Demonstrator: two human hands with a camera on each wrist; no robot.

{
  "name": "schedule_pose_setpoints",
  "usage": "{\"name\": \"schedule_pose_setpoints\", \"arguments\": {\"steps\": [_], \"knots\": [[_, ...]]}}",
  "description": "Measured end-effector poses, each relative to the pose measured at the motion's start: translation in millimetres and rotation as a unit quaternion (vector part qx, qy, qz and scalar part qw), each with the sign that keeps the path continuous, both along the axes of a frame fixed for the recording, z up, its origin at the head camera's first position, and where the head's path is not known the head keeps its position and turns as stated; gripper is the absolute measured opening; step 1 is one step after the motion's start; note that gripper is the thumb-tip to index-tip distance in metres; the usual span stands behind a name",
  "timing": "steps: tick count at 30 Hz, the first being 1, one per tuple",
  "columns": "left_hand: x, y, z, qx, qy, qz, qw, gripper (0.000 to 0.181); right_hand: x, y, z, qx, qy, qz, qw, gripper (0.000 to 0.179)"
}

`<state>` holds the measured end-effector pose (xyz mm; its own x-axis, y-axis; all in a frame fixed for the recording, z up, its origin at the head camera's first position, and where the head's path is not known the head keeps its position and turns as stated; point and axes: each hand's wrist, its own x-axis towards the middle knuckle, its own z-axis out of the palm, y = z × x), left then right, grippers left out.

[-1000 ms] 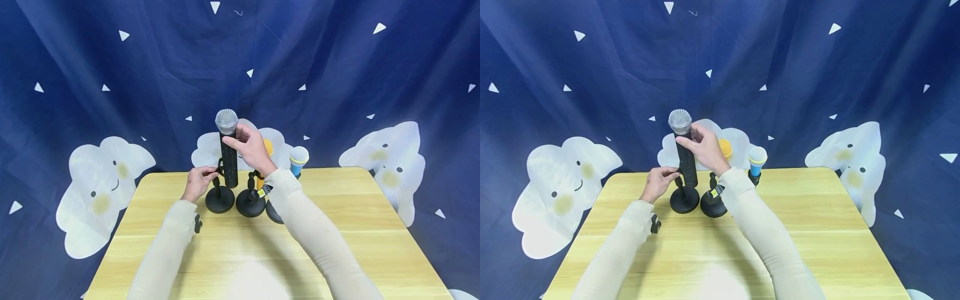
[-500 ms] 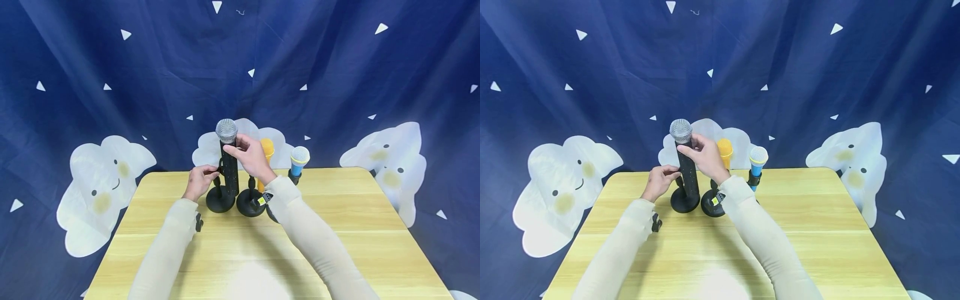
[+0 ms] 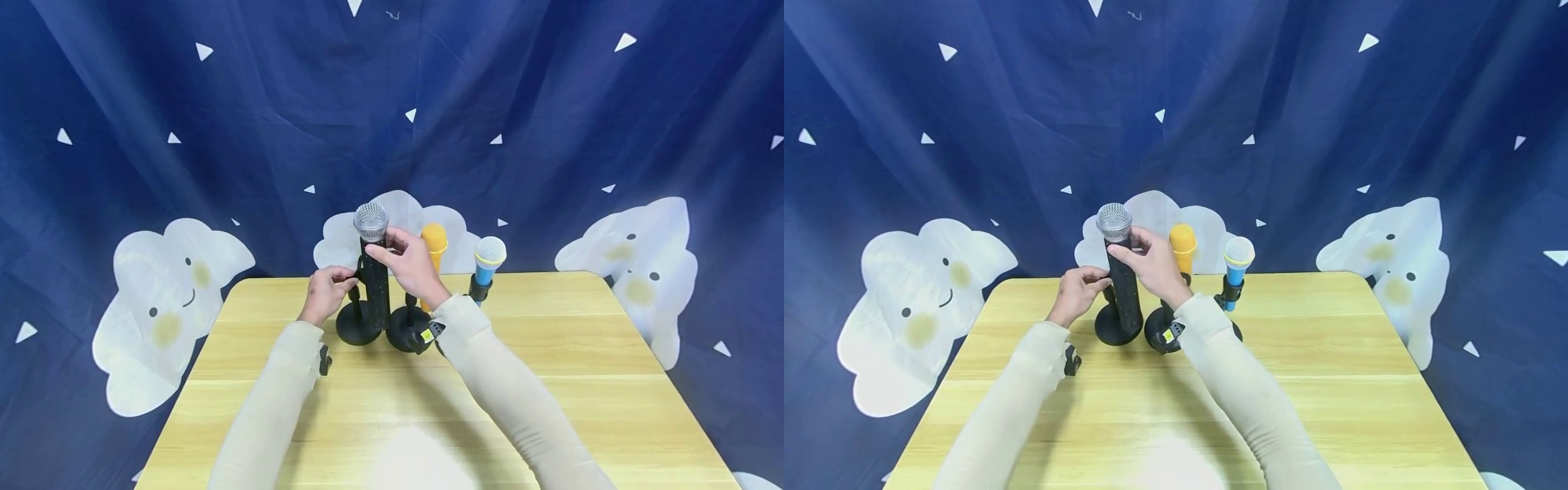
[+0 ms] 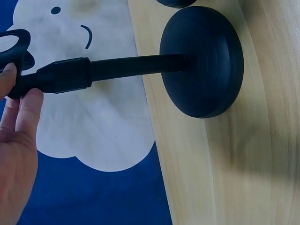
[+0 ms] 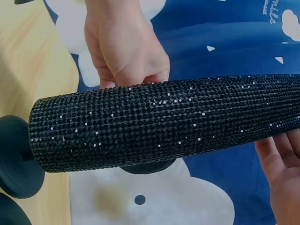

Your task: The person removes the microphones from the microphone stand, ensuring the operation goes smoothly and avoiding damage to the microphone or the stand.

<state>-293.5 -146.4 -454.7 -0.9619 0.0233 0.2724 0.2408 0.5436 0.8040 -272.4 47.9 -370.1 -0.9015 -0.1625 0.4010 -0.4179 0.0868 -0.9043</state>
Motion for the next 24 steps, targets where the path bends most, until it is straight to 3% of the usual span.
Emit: {"name": "schedule_pose_setpoints", "arguments": {"steps": [24], "knots": [[0.2, -0.2, -2.6, 0.020, 0.007, 0.005, 0.9998, 0.013, 8.1, -3, -25.9, -0.010, -0.026, -0.003, 0.9996, 0.028]]}}
